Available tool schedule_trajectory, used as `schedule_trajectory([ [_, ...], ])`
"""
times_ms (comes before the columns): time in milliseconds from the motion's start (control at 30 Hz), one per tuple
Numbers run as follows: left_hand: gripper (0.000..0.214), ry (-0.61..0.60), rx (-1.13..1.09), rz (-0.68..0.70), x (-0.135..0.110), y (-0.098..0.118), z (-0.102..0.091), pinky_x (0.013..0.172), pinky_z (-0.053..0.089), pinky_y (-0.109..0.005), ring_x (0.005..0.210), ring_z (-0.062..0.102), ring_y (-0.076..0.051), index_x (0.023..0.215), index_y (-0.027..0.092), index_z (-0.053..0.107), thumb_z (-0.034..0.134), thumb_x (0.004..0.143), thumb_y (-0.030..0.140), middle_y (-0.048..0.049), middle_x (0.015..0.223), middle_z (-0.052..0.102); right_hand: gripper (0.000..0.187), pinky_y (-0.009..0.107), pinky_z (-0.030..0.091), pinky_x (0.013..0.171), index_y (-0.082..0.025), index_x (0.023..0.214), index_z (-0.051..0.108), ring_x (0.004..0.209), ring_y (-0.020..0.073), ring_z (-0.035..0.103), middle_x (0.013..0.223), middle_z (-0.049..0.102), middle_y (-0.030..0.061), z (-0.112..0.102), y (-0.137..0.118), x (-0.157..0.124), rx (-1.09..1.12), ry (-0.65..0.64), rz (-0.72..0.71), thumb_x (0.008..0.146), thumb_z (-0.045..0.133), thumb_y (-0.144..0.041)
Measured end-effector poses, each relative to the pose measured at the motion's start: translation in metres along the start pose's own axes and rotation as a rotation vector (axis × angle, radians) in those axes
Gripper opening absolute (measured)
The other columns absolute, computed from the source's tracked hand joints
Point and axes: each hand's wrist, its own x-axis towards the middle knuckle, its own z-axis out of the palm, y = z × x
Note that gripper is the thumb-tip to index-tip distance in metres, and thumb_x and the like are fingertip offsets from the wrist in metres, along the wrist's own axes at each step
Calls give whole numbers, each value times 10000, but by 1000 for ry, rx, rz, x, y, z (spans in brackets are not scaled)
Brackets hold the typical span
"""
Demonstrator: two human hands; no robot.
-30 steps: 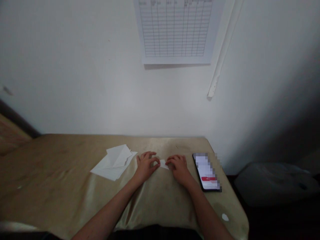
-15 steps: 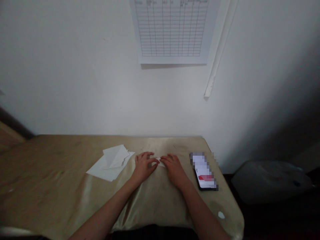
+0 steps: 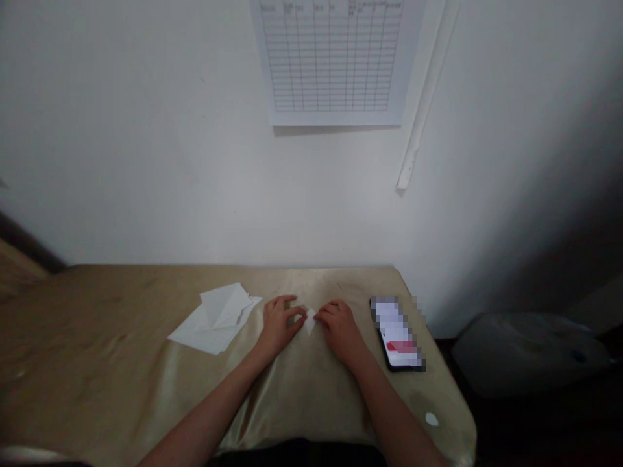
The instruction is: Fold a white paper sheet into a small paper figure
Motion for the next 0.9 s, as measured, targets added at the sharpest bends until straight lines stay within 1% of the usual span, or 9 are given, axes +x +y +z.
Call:
schedule_trajectory([
  [100,132,-7,5,-8,1,0,0,1165,228,-582,1316,448,-302,949,359,809,722,866,303,-57,1356,600,304,413,427,1058,-245,1102,752,1130,236,540,1076,726,58,1,-4,1,-1,27,19,962,514,-118],
  [200,121,-10,2,-16,2,0,-1,1162,245,-565,1309,457,-302,934,362,814,732,853,322,-60,1337,607,257,421,435,1040,-239,1121,741,1123,249,534,1103,697,75,3,-7,3,-54,57,59,963,555,-158],
  [367,134,-30,-4,-34,3,0,-2,1173,233,-573,1335,446,-312,939,367,815,750,826,336,-59,1360,592,169,434,436,1033,-232,1051,733,1126,263,536,1133,664,95,10,-9,8,-131,72,126,950,599,-212],
  [633,191,-87,-13,-43,1,5,-9,1199,185,-589,1409,388,-319,982,368,800,783,794,332,-52,1434,552,142,455,426,1034,-215,1020,698,1143,280,527,1146,659,102,16,-6,10,-157,62,151,968,568,-239],
  [833,296,-129,-27,-33,-3,7,-10,1199,158,-611,1424,363,-350,1013,374,788,844,723,373,-39,1484,516,125,449,426,1023,-214,994,684,1133,279,531,1157,659,103,11,-4,8,-122,52,142,955,564,-219],
  [900,308,-143,-25,-27,-3,8,-11,1196,156,-618,1427,355,-358,1023,375,786,845,721,380,-38,1494,506,130,435,422,1027,-215,985,682,1132,270,530,1156,663,97,9,-4,7,-105,40,140,952,557,-201],
])
